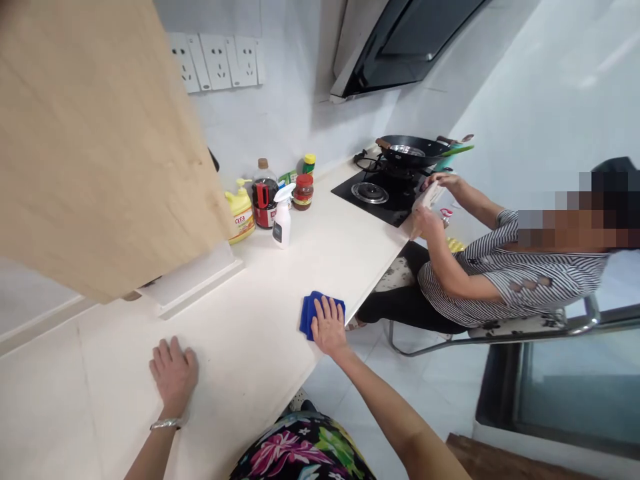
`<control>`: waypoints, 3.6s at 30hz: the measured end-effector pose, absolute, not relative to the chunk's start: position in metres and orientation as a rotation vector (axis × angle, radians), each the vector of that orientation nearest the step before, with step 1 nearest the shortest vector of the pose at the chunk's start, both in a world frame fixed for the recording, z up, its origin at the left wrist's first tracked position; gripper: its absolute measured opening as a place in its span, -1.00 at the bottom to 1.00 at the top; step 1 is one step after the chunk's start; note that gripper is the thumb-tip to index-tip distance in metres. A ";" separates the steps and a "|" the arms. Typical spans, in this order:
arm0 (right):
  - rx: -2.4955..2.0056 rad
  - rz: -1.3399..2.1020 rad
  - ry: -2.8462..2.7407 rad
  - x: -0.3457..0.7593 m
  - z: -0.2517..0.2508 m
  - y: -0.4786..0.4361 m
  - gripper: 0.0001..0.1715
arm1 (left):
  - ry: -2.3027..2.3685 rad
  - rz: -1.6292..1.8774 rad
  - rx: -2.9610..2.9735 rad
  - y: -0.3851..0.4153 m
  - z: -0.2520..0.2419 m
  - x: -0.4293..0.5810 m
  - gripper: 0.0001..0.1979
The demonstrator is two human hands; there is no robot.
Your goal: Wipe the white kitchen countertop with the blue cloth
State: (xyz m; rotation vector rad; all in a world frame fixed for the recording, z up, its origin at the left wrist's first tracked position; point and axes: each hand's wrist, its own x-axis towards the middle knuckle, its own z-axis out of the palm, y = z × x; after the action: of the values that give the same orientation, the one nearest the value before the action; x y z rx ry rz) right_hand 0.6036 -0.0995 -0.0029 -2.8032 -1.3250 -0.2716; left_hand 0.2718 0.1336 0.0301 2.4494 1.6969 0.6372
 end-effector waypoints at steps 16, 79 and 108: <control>-2.509 0.027 -1.635 0.405 0.016 -0.084 -0.23 | 0.894 0.927 2.067 0.089 -0.003 0.228 -0.58; -2.097 0.088 -2.002 0.428 0.025 0.089 -0.26 | 1.254 0.984 1.467 0.018 -0.020 0.174 -0.52; -2.639 -0.288 -1.453 0.525 -0.003 0.003 -0.34 | 1.184 0.848 2.020 0.025 -0.005 0.190 -0.63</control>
State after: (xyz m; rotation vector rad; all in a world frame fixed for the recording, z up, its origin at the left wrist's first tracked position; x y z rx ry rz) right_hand 0.5248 0.0033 -0.0029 -2.6390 -1.4534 -0.2877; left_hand 0.1899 0.0249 -0.0051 2.0195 1.1839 0.8476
